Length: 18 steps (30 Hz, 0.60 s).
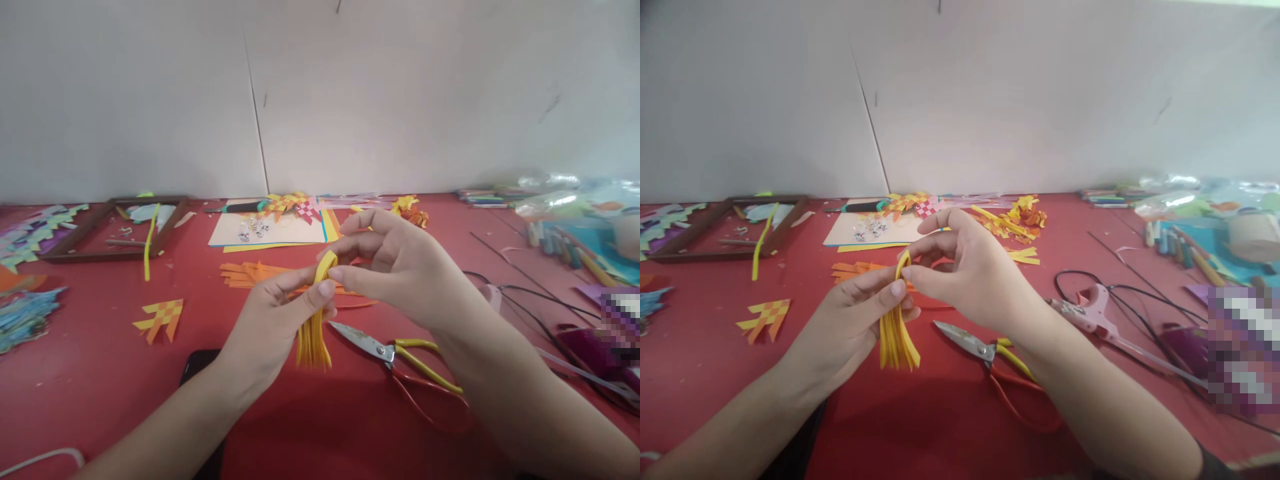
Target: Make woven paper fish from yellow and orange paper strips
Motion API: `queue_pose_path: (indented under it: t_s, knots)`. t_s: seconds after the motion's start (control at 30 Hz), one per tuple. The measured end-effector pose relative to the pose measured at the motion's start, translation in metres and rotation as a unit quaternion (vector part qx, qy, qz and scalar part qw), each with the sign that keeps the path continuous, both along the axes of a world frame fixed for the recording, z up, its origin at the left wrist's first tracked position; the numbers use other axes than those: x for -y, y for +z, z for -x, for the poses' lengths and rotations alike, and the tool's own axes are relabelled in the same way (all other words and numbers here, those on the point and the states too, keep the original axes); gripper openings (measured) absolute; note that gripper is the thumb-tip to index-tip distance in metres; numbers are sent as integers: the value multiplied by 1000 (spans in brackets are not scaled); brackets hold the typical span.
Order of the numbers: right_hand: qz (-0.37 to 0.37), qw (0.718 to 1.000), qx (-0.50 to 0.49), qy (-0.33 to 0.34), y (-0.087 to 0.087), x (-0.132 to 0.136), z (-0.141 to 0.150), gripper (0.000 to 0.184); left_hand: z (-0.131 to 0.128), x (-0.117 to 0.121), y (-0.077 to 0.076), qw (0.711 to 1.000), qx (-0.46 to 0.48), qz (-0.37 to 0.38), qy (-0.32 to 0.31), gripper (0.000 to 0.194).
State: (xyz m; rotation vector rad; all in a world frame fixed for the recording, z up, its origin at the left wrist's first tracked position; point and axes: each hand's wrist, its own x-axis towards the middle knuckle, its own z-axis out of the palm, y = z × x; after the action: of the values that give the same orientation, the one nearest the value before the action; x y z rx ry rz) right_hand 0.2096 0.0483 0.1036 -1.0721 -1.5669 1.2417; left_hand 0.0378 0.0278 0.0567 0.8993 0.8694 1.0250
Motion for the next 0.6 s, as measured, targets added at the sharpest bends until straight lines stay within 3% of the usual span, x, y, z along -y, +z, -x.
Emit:
queue_pose_path:
  t_s: [0.6]
  knots:
    - [-2, 1000, -20, -7, 0, 3, 8, 39, -1, 0, 3, 999, 35, 14, -7, 25]
